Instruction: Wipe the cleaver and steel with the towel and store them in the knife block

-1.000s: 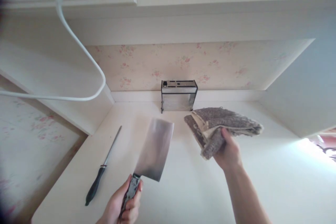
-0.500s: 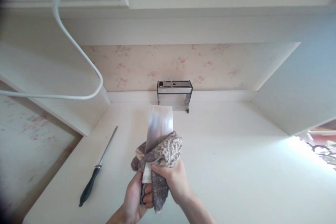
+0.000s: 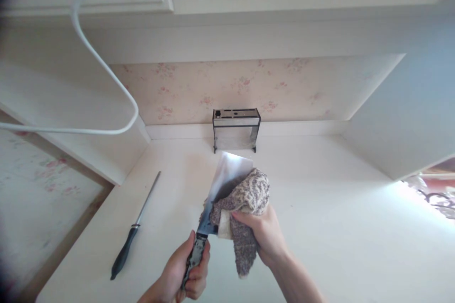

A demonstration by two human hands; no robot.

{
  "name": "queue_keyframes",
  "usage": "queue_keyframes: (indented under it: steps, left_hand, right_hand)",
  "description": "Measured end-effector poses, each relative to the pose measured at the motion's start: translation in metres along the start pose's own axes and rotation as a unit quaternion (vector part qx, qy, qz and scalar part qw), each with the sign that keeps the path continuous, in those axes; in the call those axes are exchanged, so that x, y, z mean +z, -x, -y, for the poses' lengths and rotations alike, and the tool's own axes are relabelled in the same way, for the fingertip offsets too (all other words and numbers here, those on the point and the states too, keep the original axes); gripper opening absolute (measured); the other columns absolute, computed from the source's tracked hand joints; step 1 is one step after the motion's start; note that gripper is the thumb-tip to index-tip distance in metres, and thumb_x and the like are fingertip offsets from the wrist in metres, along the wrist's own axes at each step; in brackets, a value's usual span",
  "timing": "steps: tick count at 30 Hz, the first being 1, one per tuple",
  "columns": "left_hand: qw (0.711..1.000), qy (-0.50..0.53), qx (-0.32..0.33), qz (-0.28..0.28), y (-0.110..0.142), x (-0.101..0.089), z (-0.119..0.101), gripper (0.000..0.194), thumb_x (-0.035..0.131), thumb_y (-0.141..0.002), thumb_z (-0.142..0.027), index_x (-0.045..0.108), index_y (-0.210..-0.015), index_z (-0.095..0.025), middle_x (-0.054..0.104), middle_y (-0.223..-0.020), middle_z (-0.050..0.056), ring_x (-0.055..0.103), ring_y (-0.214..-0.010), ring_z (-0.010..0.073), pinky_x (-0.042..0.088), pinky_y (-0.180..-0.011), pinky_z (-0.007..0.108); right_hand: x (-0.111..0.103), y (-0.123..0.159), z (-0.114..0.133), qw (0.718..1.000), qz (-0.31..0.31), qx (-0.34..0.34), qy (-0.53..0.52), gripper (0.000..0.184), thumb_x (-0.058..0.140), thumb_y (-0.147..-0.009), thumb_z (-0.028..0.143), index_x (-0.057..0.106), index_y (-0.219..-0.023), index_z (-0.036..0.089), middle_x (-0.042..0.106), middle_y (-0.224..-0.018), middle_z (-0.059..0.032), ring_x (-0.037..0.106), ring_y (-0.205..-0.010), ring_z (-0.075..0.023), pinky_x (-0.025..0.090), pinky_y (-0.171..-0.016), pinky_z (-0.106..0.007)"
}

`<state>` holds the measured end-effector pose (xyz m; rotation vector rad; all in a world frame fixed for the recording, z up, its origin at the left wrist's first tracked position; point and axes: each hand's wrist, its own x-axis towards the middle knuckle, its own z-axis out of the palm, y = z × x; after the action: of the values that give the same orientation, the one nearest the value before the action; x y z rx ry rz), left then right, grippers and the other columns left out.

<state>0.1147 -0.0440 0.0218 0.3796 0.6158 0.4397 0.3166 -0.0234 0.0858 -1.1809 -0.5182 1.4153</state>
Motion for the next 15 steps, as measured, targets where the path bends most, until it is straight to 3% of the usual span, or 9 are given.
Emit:
queue_keyframes:
  steps: [5,11,15]
  left_hand:
    - [0.996,-0.019,-0.085,-0.032,0.009,-0.012,0.005,0.068,0.058,-0.058,-0.083,0.043,-0.074,-0.019,0.033,-0.045,-0.010,0.014,-0.037,0.0024,0.002,-0.040,0.019]
    - [0.990,-0.103,-0.046,-0.086,0.027,-0.020,0.003,0.070,0.044,-0.065,-0.086,0.048,-0.081,-0.018,0.035,-0.047,-0.009,0.017,-0.039,0.0041,0.005,-0.042,0.021]
    - [0.970,-0.220,0.019,-0.107,0.043,-0.024,-0.001,0.071,0.037,-0.073,-0.084,0.053,-0.079,-0.015,0.037,-0.047,-0.006,0.023,-0.040,0.0044,0.012,-0.043,0.021]
  right_hand:
    - [-0.002,-0.018,0.012,1.000,-0.023,-0.015,-0.015,0.040,0.083,-0.058,0.021,0.069,-0.094,0.011,0.075,-0.085,-0.0105,0.072,-0.074,-0.0264,0.059,-0.066,-0.033]
    - [0.004,-0.038,0.029,0.999,-0.024,-0.038,-0.010,0.043,0.084,-0.054,0.018,0.069,-0.094,0.010,0.075,-0.084,-0.0107,0.072,-0.071,-0.0268,0.060,-0.064,-0.034]
    - [-0.009,-0.061,0.051,0.984,-0.093,-0.130,-0.083,0.044,0.083,-0.058,0.023,0.069,-0.099,0.014,0.074,-0.093,-0.0070,0.071,-0.075,-0.0222,0.060,-0.067,-0.030]
